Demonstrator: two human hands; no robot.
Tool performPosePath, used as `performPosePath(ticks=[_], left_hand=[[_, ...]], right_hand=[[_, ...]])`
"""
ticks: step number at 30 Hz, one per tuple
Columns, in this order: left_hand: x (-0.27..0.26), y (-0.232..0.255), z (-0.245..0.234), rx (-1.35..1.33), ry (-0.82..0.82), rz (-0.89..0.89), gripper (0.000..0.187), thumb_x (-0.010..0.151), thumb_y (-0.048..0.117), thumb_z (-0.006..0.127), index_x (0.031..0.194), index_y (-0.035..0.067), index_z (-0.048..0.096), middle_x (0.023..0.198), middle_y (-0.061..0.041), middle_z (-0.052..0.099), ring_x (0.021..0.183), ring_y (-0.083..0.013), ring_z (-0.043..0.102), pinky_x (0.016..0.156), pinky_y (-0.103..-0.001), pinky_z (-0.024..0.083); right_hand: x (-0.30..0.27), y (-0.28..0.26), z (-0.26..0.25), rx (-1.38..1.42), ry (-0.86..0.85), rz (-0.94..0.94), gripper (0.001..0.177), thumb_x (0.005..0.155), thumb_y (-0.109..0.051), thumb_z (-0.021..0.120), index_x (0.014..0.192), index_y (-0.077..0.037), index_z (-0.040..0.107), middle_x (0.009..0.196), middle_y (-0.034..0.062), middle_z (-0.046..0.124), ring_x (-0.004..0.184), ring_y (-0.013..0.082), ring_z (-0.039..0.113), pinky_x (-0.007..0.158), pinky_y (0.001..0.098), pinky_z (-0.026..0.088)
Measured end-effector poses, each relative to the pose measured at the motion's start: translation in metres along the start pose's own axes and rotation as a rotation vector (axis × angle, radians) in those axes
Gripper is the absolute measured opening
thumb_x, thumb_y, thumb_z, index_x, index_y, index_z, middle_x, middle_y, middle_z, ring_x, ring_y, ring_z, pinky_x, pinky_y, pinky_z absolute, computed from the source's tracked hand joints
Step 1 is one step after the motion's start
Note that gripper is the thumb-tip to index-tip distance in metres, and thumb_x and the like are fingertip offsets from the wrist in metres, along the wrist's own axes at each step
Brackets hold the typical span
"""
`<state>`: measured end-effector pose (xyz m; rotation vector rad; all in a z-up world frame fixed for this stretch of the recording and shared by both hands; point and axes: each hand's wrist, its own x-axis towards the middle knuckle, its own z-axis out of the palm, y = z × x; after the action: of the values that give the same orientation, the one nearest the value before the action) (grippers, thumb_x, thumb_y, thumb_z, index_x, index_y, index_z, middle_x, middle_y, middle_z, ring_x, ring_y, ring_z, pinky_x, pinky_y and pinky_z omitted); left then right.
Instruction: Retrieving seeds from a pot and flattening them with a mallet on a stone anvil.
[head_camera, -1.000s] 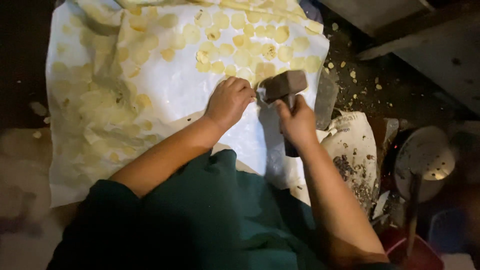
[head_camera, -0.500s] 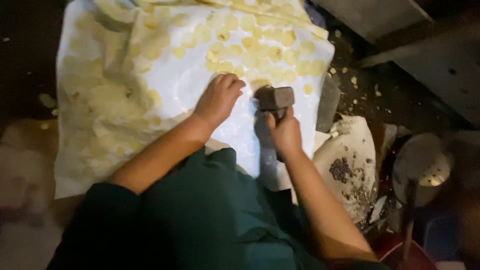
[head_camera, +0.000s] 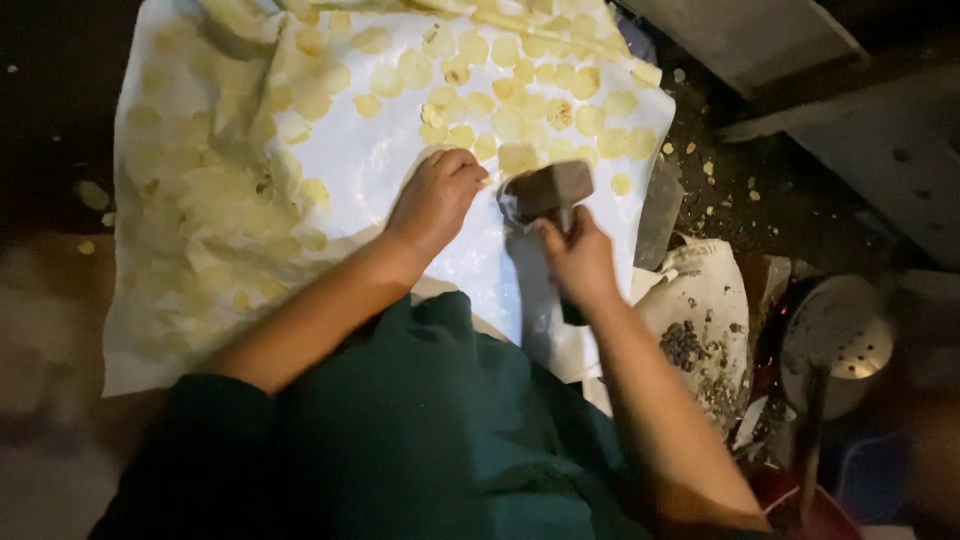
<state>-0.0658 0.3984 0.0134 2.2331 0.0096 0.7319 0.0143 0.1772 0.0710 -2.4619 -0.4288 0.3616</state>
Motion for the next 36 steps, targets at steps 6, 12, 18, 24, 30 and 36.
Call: performPosePath(ticks=[6,12,18,24,30,36], left_hand=[[0.019,0.030,-0.002,0.125,-0.045,-0.056,0.010,0.086,0.020,0.079,0.088,0.012,0.073,0.100,-0.006,0.065,0.102,-0.0296,0.060,0.088,-0.046,0.044],[0.004,0.006,0.004,0.221,-0.093,-0.034,0.012,0.091,0.016,0.067,0.100,0.008,0.069,0.109,-0.008,0.063,0.112,-0.0293,0.058,0.093,-0.045,0.045],[-0.008,-0.010,-0.004,0.351,-0.014,0.022,0.015,0.090,0.012,0.061,0.104,0.007,0.062,0.110,-0.014,0.059,0.109,-0.0349,0.057,0.096,-0.046,0.046],[0.003,0.001,-0.028,0.178,-0.045,-0.010,0.025,0.090,0.011,0.064,0.114,0.003,0.065,0.111,-0.014,0.061,0.106,-0.0349,0.056,0.093,-0.045,0.046],[-0.012,-0.008,-0.031,0.148,0.076,0.031,0.019,0.091,0.004,0.068,0.109,0.007,0.070,0.108,-0.009,0.063,0.106,-0.0323,0.059,0.095,-0.045,0.049],[-0.009,-0.001,-0.037,0.103,0.095,-0.081,0.009,0.093,0.008,0.073,0.101,0.007,0.070,0.104,-0.009,0.064,0.102,-0.0333,0.060,0.090,-0.045,0.048]], right_hand=[[-0.036,-0.094,-0.090,0.403,0.111,-0.063,0.029,0.100,-0.026,0.067,0.111,-0.002,0.055,0.067,0.0047,0.061,0.051,0.0146,0.057,0.045,0.0324,0.048],[-0.014,0.004,0.007,0.064,0.448,-0.600,0.025,0.117,-0.020,0.057,0.120,0.004,0.061,0.099,0.0224,0.072,0.088,0.0347,0.071,0.089,0.0448,0.059],[0.007,0.000,0.030,-0.216,0.060,-0.156,0.062,0.086,-0.024,0.074,0.132,0.011,0.050,0.076,0.0301,0.069,0.067,0.0462,0.070,0.059,0.0520,0.056],[-0.012,-0.090,-0.030,-0.043,-0.012,0.075,0.040,0.097,-0.033,0.068,0.117,0.001,0.060,0.082,0.0266,0.074,0.067,0.0387,0.076,0.065,0.0486,0.059],[0.001,0.004,0.040,-0.262,0.134,-0.124,0.061,0.086,-0.027,0.079,0.129,0.007,0.053,0.087,0.0319,0.070,0.080,0.0498,0.068,0.068,0.0532,0.055],[0.000,-0.084,-0.012,-0.100,-0.103,0.142,0.045,0.094,-0.037,0.070,0.108,0.004,0.057,0.079,0.0263,0.072,0.070,0.0439,0.075,0.065,0.0498,0.057]])
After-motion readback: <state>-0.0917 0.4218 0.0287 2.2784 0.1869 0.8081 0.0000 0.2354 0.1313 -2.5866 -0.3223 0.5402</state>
